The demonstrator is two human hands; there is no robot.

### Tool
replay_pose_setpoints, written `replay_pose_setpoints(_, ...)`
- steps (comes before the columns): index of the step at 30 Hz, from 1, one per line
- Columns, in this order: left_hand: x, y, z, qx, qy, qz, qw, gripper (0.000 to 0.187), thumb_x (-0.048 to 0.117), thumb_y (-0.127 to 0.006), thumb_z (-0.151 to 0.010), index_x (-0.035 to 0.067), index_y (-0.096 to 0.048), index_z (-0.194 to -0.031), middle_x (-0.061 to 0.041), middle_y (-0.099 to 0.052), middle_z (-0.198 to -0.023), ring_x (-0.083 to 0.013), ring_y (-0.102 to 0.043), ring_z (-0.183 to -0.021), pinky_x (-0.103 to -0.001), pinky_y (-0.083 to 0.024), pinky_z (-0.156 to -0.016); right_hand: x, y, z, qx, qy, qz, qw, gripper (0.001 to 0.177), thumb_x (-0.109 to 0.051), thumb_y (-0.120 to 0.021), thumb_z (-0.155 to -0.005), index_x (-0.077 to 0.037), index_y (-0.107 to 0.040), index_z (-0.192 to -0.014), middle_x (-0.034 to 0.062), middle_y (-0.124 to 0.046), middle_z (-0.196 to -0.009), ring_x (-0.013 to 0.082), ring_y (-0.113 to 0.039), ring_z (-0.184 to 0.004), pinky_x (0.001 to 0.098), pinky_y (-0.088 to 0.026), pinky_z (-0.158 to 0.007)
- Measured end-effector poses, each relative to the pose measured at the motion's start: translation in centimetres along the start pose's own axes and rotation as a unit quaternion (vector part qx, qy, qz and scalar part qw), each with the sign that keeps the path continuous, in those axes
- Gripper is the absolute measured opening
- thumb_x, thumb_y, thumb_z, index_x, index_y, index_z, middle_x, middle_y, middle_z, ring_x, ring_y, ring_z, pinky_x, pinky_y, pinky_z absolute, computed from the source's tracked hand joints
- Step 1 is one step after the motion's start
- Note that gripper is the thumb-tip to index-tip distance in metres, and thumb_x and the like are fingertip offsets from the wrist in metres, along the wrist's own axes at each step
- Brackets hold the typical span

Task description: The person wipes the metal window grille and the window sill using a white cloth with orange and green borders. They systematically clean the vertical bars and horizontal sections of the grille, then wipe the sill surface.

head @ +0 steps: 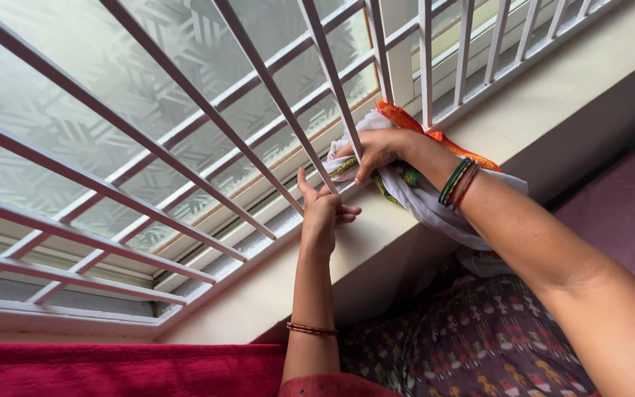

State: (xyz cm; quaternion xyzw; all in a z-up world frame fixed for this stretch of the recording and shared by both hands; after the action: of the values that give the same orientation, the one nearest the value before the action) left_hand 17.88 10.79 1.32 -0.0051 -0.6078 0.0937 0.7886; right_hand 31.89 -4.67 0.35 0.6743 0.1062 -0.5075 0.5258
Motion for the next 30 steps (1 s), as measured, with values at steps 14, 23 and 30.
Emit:
replay_pose_setpoints(14,0.2,0.9,8.3,0.072,-0.243,-0.066,0.965,0.06,-0.006,-0.048,-0.088,0.005,-0.043,-0.147,-0.021,-0.05,-0.149,-0.0255,-0.078,-0.087,-0.031,-0.067,-0.065,-5.0,-6.3,11.9,0.59,0.095,0.163,0.785,0.048,-0.001,-0.075,-0.085,0.002,-0.069,-0.132,0.0193,-0.073,-0.108,0.0315,-0.072,-0.093,0.0401,-0.056,-0.082)
replay_pose_setpoints(23,-4.0,3.7,9.4,0.066,-0.181,0.087,0.978,0.033,0.006,-0.054,-0.098,0.002,-0.061,-0.131,-0.01,-0.068,-0.098,-0.0107,-0.065,-0.063,-0.023,-0.052,-0.051,-13.3,-5.5,19.9,0.581,0.033,0.029,0.813,0.013,0.0,-0.067,-0.091,0.004,-0.07,-0.103,0.0152,-0.068,-0.085,0.0215,-0.067,-0.072,0.036,-0.053,-0.067)
replay_pose_setpoints(30,-3.5,4.0,11.8,0.07,-0.207,-0.079,0.973,0.021,0.017,-0.072,-0.095,0.001,-0.073,-0.108,-0.002,-0.068,-0.071,-0.008,-0.057,-0.053,-0.023,-0.045,-0.044,-15.8,-5.1,13.8,0.501,0.112,0.227,0.828,0.032,-0.016,-0.076,-0.089,0.004,-0.07,-0.113,0.0206,-0.072,-0.104,0.0321,-0.071,-0.079,0.042,-0.057,-0.069)
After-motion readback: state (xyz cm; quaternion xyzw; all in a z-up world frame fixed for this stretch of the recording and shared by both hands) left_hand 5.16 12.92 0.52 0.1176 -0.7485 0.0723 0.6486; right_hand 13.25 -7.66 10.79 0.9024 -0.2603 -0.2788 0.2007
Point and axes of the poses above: each hand's wrist, its own z-axis away from the middle knuckle, its own y-axis out of the back of the hand, x = y × z, the point moved 2 cm from there along -z, towards the middle knuckle
